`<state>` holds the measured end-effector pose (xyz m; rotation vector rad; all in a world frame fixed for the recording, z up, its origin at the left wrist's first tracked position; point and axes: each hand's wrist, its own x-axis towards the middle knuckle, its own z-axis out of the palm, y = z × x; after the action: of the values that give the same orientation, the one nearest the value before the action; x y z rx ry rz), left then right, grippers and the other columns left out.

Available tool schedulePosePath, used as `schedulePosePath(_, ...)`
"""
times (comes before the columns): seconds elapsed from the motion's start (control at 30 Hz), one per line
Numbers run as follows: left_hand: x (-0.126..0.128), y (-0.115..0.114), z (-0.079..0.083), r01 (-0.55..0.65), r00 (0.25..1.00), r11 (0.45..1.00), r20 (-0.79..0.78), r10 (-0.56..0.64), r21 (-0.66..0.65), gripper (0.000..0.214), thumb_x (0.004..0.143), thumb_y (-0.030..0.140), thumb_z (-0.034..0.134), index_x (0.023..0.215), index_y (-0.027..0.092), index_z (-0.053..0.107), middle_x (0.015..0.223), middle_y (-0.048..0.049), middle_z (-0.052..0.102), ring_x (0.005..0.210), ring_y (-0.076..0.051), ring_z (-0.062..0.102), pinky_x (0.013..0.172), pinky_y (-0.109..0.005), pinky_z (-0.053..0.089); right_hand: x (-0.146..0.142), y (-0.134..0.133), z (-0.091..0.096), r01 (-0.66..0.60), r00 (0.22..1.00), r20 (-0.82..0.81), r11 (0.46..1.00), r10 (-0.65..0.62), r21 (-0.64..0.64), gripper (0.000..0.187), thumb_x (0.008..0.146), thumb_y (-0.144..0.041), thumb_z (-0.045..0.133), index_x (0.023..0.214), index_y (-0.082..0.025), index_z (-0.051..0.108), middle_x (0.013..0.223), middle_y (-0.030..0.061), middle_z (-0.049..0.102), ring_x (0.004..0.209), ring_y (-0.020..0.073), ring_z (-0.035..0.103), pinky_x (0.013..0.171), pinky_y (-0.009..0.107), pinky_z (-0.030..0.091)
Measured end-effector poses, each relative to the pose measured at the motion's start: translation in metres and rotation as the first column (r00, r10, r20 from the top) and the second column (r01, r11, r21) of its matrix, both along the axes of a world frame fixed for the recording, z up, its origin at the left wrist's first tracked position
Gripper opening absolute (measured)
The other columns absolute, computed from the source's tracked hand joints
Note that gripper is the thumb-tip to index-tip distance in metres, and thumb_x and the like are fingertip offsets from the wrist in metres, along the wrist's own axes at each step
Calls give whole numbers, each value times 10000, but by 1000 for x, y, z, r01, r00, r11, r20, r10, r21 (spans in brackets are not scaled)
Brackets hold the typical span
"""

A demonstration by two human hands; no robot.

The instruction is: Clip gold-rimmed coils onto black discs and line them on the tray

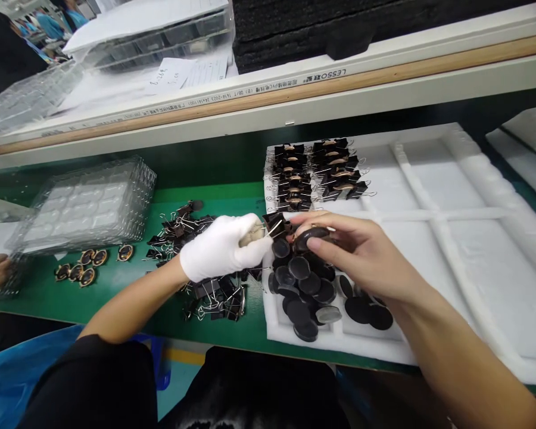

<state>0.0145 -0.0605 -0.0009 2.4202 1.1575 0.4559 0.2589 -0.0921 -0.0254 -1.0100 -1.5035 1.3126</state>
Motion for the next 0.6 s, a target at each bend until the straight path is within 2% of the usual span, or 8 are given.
schedulePosePath(0.07, -4, -2, 7, 20, 998, 995, -63, -27, -101, 325, 937, 388, 526, 697, 215, 392, 561, 77, 417, 510, -78, 356, 514, -221, 306, 9, 3, 1, 47, 990, 129, 998, -53, 45, 130, 905, -365, 764, 1006, -301, 813, 1098, 40, 787, 993, 247, 740, 800, 347, 618)
schedulePosePath(0.17, -5, -7, 14, 100, 980, 977, -154, -130, -189, 306, 953, 425, 537, 743, 209, 485, 577, 66, 469, 506, -86, 395, 524, -230, 316, 20, 6, -2, -16, 972, 234, 992, -13, 122, 157, 877, -325, 788, 1032, -309, 814, 1048, 16, 799, 949, 236, 745, 825, 349, 612)
schedulePosePath(0.27, -1, -9, 15, 179, 956, 966, -198, -216, -186, 347, 958, 450, 555, 722, 211, 469, 568, 60, 453, 485, -89, 385, 506, -240, 288, 24, 7, -2, -130, 959, 269, 980, 85, 153, 114, 880, -310, 776, 984, -306, 822, 981, -1, 807, 892, 226, 755, 800, 333, 610)
schedulePosePath(0.4, 6, -8, 17, 266, 928, 948, -218, -301, -174, 374, 976, 450, 552, 706, 216, 442, 534, 64, 397, 464, -97, 359, 494, -249, 267, 25, 6, 0, -221, 944, 291, 955, 158, 198, 123, 881, -320, 763, 984, -309, 829, 960, -8, 812, 841, 227, 764, 750, 332, 611)
schedulePosePath(0.53, 10, -6, 21, 310, 902, 937, -263, -343, -158, 407, 976, 464, 546, 674, 217, 431, 499, 63, 366, 436, -102, 343, 472, -258, 249, 26, 6, 1, -264, 926, 328, 940, 185, 215, 157, 894, -334, 746, 1025, -325, 832, 968, -10, 818, 811, 236, 772, 710, 343, 609)
schedulePosePath(0.6, 11, -4, 23, 313, 883, 938, -319, -345, -148, 423, 966, 499, 549, 666, 216, 455, 495, 54, 398, 429, -109, 371, 470, -264, 249, 28, 6, 0, -303, 909, 358, 927, 211, 223, 180, 903, -316, 734, 1057, -329, 827, 976, -11, 818, 800, 232, 771, 696, 341, 605)
